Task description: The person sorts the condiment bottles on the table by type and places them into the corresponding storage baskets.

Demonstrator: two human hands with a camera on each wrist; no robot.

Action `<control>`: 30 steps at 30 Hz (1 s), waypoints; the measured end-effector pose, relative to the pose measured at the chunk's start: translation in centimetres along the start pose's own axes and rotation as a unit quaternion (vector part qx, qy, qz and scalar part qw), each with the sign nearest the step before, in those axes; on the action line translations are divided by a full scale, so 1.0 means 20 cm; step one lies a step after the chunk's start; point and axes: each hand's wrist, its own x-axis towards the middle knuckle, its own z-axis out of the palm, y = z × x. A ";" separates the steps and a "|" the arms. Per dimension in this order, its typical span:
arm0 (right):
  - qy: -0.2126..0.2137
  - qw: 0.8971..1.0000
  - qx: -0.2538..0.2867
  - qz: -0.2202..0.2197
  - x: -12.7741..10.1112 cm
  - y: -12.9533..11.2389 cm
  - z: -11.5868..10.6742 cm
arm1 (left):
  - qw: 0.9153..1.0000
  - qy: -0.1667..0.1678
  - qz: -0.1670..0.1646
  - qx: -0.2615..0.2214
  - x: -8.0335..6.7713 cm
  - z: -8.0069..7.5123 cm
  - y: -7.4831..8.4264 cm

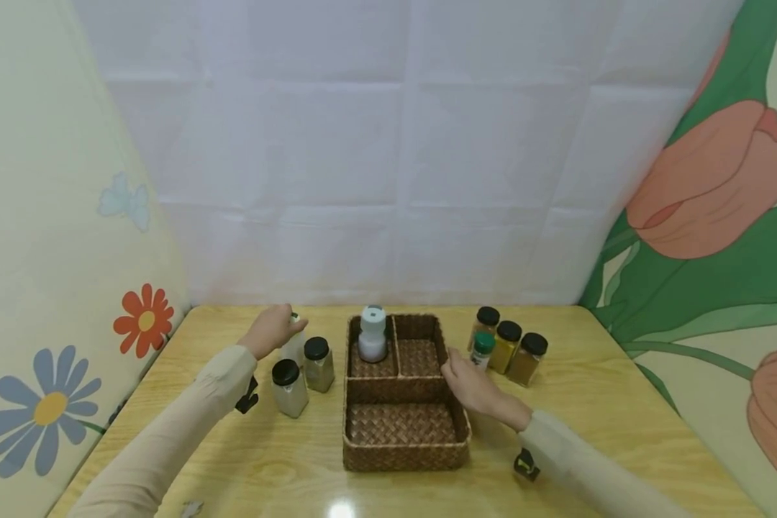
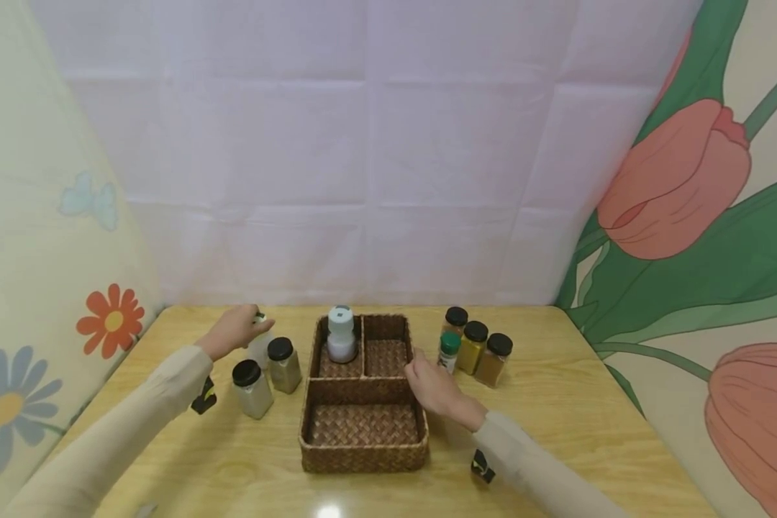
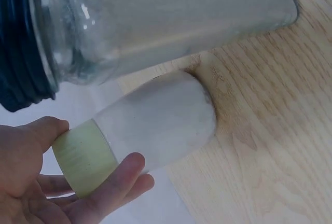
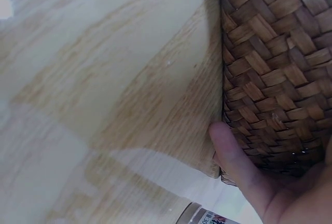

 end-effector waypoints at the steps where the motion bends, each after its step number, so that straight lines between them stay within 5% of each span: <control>1: 0.000 1.000 0.000 0.001 0.00 0.00 0.00 | 1.000 0.004 0.003 0.006 0.00 0.00 0.00; 30: 0.000 1.000 -0.004 0.004 -0.01 -0.02 0.00 | 1.000 0.019 0.014 0.015 0.00 -0.11 0.05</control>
